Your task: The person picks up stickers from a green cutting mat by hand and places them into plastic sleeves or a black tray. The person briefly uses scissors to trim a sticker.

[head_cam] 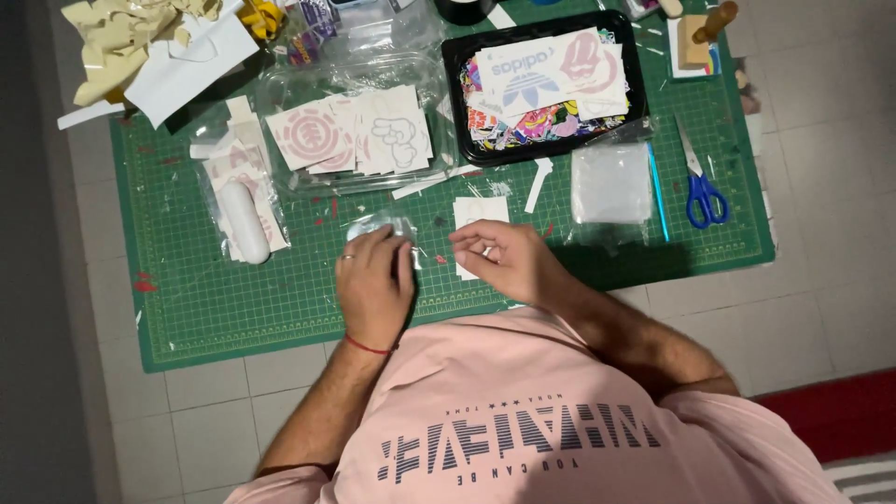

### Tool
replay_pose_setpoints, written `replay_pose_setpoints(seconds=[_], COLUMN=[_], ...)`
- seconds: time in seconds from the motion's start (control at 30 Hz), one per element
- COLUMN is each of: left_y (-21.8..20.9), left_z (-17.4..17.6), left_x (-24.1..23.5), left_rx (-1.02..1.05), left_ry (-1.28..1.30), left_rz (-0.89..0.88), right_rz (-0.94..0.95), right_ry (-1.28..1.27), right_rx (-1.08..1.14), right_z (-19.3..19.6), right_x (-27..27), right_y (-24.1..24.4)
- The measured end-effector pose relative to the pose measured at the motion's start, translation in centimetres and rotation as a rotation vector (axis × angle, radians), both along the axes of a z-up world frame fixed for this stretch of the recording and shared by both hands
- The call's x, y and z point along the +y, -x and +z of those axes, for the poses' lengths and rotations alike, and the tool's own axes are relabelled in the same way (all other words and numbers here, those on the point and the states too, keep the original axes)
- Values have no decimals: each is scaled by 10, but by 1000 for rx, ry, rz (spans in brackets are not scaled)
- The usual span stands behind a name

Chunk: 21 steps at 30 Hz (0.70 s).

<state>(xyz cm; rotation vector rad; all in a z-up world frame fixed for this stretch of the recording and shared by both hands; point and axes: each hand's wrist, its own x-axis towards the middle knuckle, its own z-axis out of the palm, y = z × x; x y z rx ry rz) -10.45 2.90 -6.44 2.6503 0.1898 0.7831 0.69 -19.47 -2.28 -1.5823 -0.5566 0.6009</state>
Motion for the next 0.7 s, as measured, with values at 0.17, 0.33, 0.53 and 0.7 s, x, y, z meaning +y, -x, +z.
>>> replay_pose_setpoints(seconds=[0.17,0.33,0.53,0.7], left_y=[-5,-16,-26,-32], left_z=[43,-29,36,39], left_x=[-30,-7,-19,-9], left_rx=[-166,-137,117,334], left_ry=[667,1355,1525,2142], left_rz=[-332,-663,-817,-1017], right_rz=[26,170,-7,-70], right_ry=[-204,-631,-577,-350], right_rx=[117,403,528,217], right_z=[-26,-30,-82,-47], right_x=[-1,3,-17,-37], right_y=[-16,-20,-40,-46])
